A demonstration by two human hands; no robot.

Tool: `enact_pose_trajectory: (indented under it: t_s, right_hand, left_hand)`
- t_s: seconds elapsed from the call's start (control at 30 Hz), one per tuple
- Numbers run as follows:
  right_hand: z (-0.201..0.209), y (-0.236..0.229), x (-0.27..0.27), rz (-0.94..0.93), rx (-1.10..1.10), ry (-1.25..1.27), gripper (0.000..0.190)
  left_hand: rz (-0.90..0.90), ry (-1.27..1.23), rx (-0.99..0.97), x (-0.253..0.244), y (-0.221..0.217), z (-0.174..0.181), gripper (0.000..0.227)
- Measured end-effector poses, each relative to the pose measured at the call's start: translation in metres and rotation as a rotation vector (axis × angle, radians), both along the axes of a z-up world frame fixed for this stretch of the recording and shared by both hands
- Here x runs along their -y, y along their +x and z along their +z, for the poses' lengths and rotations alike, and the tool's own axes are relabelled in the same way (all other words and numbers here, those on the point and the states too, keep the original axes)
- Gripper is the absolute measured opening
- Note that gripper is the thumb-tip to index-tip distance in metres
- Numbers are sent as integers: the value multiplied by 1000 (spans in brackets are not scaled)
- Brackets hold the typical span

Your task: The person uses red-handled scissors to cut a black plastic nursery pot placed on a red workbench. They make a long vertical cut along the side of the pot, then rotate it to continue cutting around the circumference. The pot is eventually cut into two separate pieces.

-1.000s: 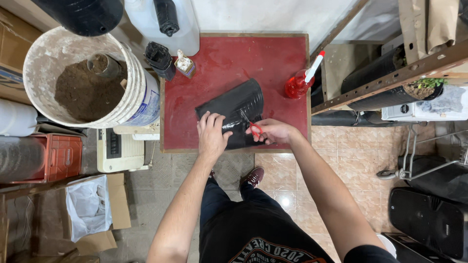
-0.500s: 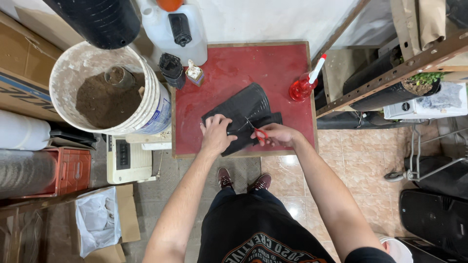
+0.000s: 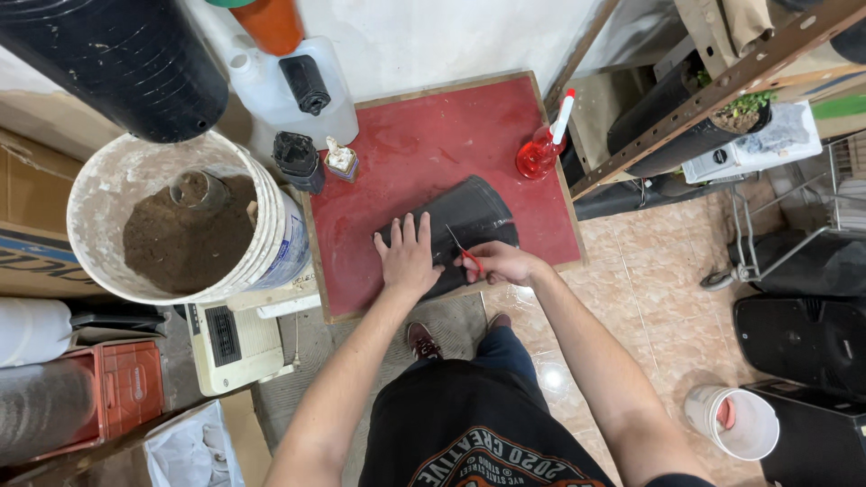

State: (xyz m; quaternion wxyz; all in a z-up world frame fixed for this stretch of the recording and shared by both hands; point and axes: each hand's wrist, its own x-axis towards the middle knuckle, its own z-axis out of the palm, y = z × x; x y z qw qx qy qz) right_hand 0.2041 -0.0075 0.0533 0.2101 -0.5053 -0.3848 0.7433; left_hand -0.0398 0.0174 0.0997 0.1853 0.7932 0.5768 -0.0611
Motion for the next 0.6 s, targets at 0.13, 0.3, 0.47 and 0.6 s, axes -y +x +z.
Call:
enact_pose_trajectory:
  t_s: [0.13,0.3,0.47,0.6]
  right_hand:
    - [-3,-5,0,-17,56,-15,55]
    - [-14,-6,4,39,136,88,55]
    - [-18,-8,0,60,147,117,51]
    - [-40,-4,-2,21,116,150,45]
  left_hand:
    - [-49,40,-10,10,2,-5,118]
    - [-113,226,43,11,-5,-27,108]
    - [-154,390,109,14,-7,-45,95]
    - [-142,545,246,10,-13,-67,75]
